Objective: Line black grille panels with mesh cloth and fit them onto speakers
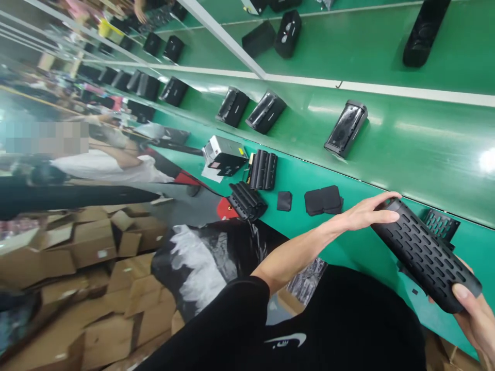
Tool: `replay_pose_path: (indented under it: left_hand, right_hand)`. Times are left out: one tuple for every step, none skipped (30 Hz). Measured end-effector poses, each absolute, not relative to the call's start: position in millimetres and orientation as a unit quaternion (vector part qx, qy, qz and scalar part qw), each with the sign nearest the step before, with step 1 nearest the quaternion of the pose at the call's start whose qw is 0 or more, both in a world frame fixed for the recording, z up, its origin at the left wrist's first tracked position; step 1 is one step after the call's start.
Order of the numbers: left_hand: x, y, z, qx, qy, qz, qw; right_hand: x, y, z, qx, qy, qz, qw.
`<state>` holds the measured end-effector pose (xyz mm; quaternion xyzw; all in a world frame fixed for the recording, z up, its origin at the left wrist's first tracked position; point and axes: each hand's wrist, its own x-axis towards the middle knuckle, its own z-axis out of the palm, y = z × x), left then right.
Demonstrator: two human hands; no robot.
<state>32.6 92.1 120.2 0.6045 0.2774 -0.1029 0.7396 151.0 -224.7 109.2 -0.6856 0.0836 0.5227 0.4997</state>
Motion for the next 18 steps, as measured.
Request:
replay_pose_path:
  left_hand:
    - [33.2, 92.7, 119.3, 0.6, 0.273, -0.102, 0.745]
    - [33.8, 93.4, 118.1, 0.595, 0.269, -0.103, 0.75]
    - [34.6, 94.3, 116.8, 0.59, 0.264, -0.105, 0.756]
    - [35.4, 95.3, 115.5, 0.585, 0.259, -0.107, 0.761]
    - [36.4, 96.5, 114.4, 0.58, 0.253, -0.108, 0.767]
    - [37.6, 97.6, 113.7, 0.576, 0.247, -0.108, 0.771]
    - [38.9, 98.8, 113.3, 0.574, 0.242, -0.107, 0.775]
    - [40.3, 99.9, 113.2, 0.574, 0.239, -0.108, 0.776]
    - [41.7, 100.9, 113.4, 0.575, 0.24, -0.108, 0.775]
    - [43.2, 101.7, 113.7, 0.577, 0.242, -0.109, 0.773]
    - [44.5, 102.4, 113.8, 0.578, 0.244, -0.112, 0.771]
    - [45.7, 102.8, 113.7, 0.577, 0.247, -0.114, 0.77]
    - [46.6, 102.9, 113.3, 0.575, 0.249, -0.117, 0.77]
    - [47.3, 102.8, 112.6, 0.572, 0.251, -0.12, 0.772]
    - [47.7, 102.5, 111.7, 0.569, 0.252, -0.123, 0.773]
    - [47.9, 102.0, 110.7, 0.568, 0.256, -0.126, 0.772]
    - [47.9, 101.5, 109.7, 0.57, 0.263, -0.13, 0.768]
    - [47.8, 100.8, 108.9, 0.573, 0.273, -0.135, 0.761]
  right_hand:
    - [151.2, -224.4, 110.7, -0.683, 0.091, 0.527, 0.497]
    - [151.5, -224.1, 111.9, -0.68, 0.097, 0.531, 0.496]
    - [152.1, -224.1, 112.6, -0.677, 0.099, 0.534, 0.497]
    - [152.9, -224.3, 112.8, -0.677, 0.095, 0.534, 0.498]
    - [154.1, -224.8, 112.3, -0.679, 0.086, 0.532, 0.498]
    - [155.5, -225.6, 111.3, -0.685, 0.072, 0.527, 0.498]
    - [157.1, -226.3, 110.1, -0.692, 0.054, 0.522, 0.496]
    - [158.9, -226.8, 108.9, -0.698, 0.035, 0.517, 0.494]
    - [160.8, -227.1, 108.0, -0.702, 0.021, 0.514, 0.492]
    - [162.5, -227.0, 107.5, -0.703, 0.014, 0.515, 0.49]
    - [164.0, -226.4, 107.6, -0.702, 0.015, 0.518, 0.489]
    - [165.3, -225.6, 108.0, -0.7, 0.022, 0.521, 0.488]
    - [166.2, -224.8, 108.8, -0.698, 0.031, 0.523, 0.487]
    - [166.7, -224.0, 109.5, -0.698, 0.039, 0.524, 0.487]
    - [166.9, -223.5, 110.0, -0.697, 0.044, 0.524, 0.487]
    - [166.7, -223.5, 110.0, -0.695, 0.047, 0.526, 0.487]
    - [166.1, -224.0, 109.6, -0.692, 0.053, 0.53, 0.487]
    - [165.3, -224.9, 108.7, -0.685, 0.062, 0.537, 0.488]
